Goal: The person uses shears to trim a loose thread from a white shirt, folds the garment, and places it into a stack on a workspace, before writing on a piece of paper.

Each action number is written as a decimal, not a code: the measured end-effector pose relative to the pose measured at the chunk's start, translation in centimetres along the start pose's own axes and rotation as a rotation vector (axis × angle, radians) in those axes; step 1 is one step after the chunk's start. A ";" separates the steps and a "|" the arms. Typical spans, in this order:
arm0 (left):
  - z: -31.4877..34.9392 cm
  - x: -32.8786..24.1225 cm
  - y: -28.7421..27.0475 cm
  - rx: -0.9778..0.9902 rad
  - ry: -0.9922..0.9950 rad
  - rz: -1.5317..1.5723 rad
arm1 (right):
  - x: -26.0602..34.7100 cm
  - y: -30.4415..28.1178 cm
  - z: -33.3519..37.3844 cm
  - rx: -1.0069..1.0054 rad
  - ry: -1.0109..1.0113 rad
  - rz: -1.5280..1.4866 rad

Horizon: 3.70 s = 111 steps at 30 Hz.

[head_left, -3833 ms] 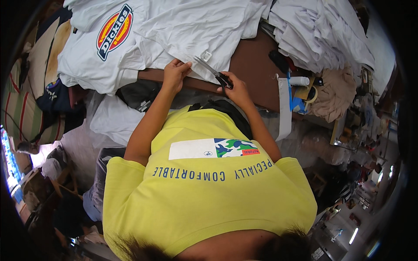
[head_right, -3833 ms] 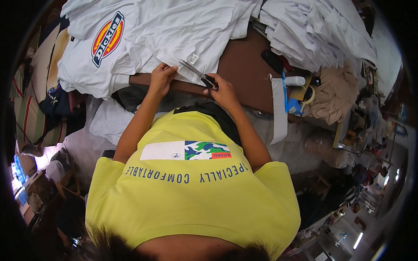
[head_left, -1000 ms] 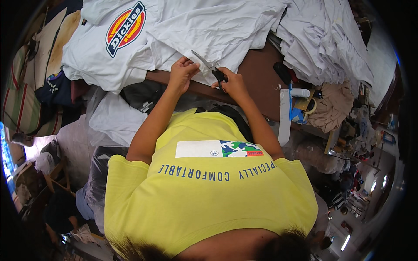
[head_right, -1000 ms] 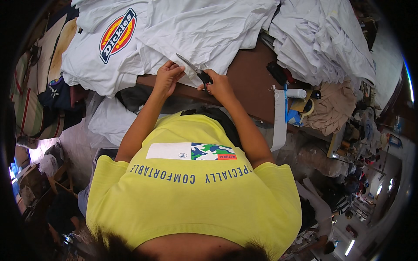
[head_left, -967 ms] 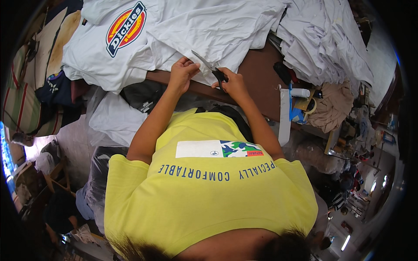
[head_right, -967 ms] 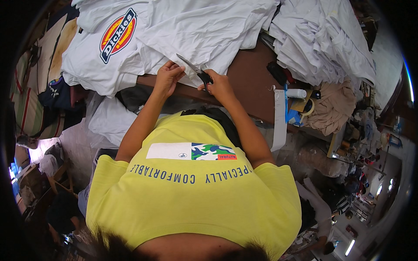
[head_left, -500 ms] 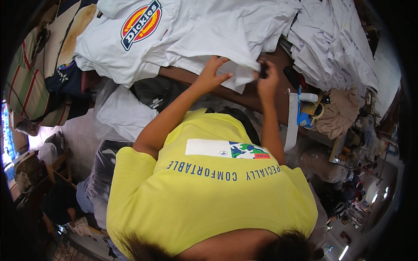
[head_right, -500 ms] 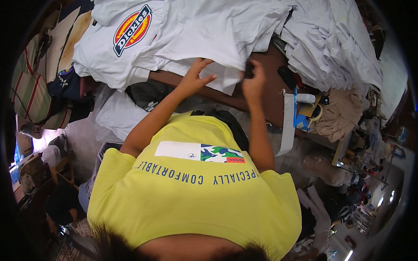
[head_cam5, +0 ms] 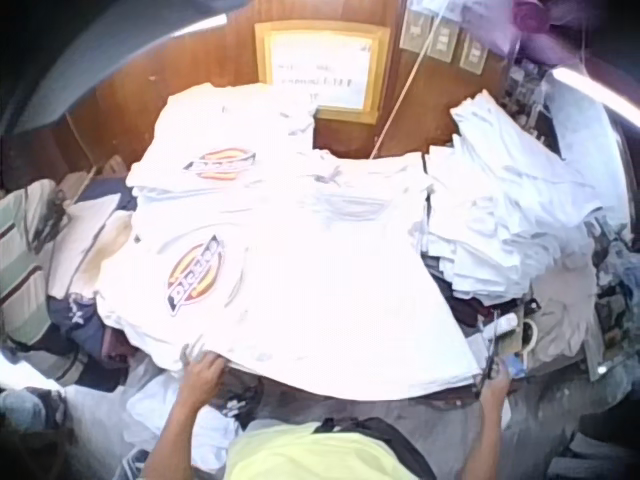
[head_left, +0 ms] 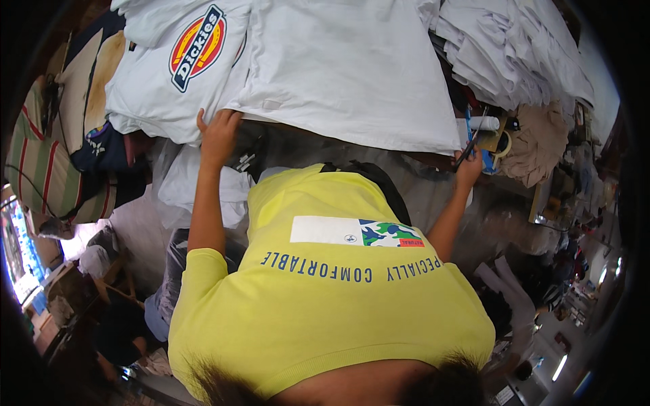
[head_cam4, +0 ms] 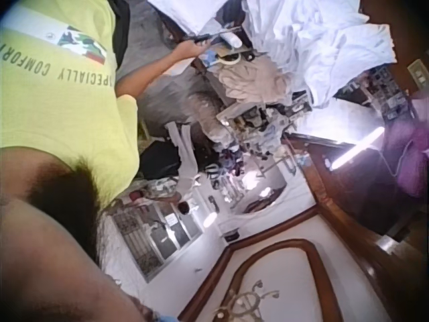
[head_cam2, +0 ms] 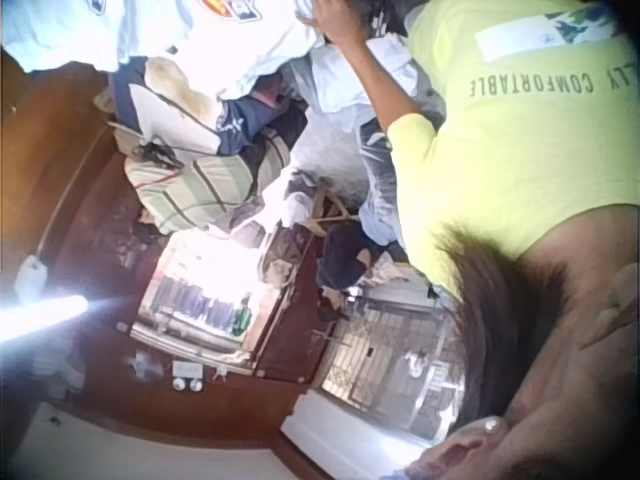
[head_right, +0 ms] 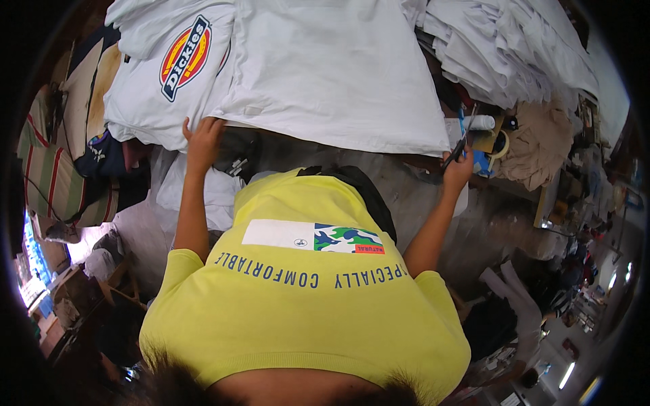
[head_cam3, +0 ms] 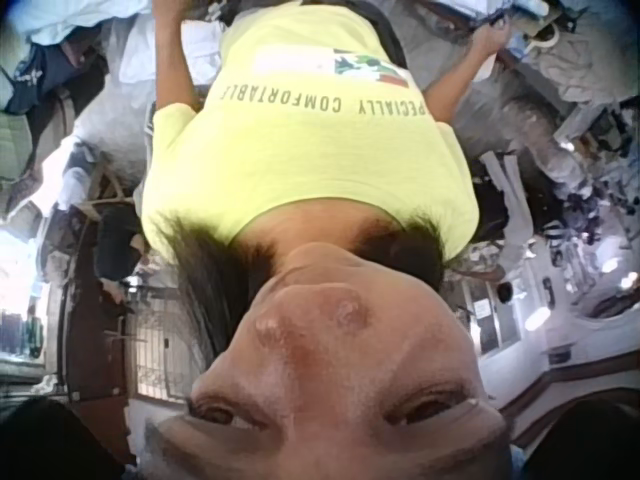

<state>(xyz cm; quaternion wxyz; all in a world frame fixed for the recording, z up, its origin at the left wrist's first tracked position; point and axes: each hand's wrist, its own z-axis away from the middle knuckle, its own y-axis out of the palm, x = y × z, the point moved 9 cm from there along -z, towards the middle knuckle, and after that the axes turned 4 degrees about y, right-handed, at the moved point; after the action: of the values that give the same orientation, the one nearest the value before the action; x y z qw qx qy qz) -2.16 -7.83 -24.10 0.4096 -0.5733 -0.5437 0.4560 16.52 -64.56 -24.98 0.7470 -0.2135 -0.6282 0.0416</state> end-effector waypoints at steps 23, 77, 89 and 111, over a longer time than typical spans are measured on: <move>-7.2 -4.3 -0.9 -0.287 0.000 0.176 | 7.7 17.0 4.2 0.260 -0.446 0.001; -5.1 -8.9 -0.9 0.423 0.375 0.202 | 16.2 23.8 -1.7 0.321 -0.610 0.800; -9.3 -21.6 2.6 0.491 -0.506 2.093 | 37.3 31.1 14.8 0.756 -1.021 0.012; -10.3 -16.9 7.0 0.039 -0.631 2.019 | 8.3 14.1 12.6 0.440 -0.345 0.305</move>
<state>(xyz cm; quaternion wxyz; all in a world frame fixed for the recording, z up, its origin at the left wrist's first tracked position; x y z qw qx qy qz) 9.67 -24.90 -26.96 -0.3104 -0.6084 0.1109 0.7219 9.07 -45.65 -21.04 0.6428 -0.1281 -0.6824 0.3236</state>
